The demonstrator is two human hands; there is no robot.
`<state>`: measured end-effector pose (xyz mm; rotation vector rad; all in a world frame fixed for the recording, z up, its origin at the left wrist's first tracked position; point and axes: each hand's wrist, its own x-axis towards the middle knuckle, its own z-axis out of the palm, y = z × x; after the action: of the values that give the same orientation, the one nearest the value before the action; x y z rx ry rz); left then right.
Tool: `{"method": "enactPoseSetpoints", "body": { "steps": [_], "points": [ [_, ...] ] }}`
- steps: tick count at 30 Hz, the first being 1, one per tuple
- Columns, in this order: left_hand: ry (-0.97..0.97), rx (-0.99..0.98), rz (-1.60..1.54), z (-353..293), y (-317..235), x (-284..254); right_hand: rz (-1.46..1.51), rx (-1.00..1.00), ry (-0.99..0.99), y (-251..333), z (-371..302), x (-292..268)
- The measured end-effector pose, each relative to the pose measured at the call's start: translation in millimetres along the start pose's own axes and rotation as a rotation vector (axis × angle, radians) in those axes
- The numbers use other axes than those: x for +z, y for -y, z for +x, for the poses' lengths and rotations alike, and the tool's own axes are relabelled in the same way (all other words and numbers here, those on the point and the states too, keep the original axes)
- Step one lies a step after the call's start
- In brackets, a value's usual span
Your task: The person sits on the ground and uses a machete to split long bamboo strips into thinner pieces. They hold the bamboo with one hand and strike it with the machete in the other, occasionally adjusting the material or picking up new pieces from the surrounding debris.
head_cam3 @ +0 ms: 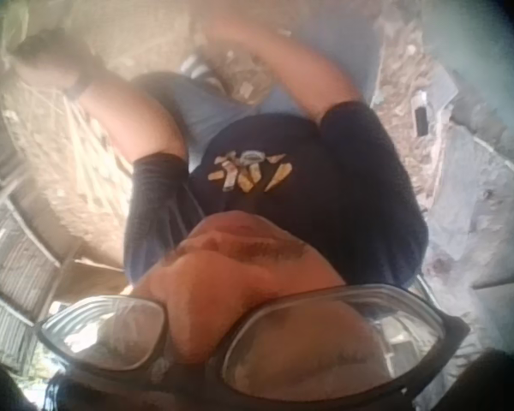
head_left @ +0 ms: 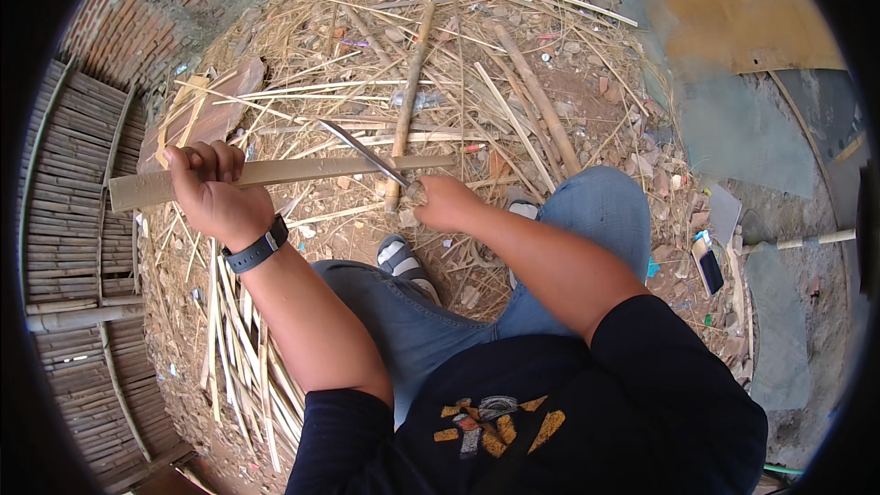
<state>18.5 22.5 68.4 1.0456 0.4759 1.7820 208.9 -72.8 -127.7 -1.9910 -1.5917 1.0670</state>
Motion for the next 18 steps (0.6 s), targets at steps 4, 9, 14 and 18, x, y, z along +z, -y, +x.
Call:
{"method": "enactPoseSetpoints", "body": {
  "steps": [4, 9, 14, 18],
  "points": [
    [-0.025, -0.001, 0.008, -3.2, 5.8, 5.9, 0.013, -0.004, -0.031, -27.4, 12.8, 14.8],
    [-0.099, 0.010, 0.015, -1.8, 4.5, 6.4, 0.004, -0.028, -0.033, -12.8, 7.7, 6.4],
    [-0.082, 0.013, 0.020, -2.7, 6.4, 5.7, 0.058, -0.088, -0.066, -9.0, 4.5, 13.9],
    [-0.110, 0.036, 0.019, -2.4, 1.7, 8.0, 0.025, 0.015, 0.006, -9.7, 8.8, 9.0]
  ]
}}
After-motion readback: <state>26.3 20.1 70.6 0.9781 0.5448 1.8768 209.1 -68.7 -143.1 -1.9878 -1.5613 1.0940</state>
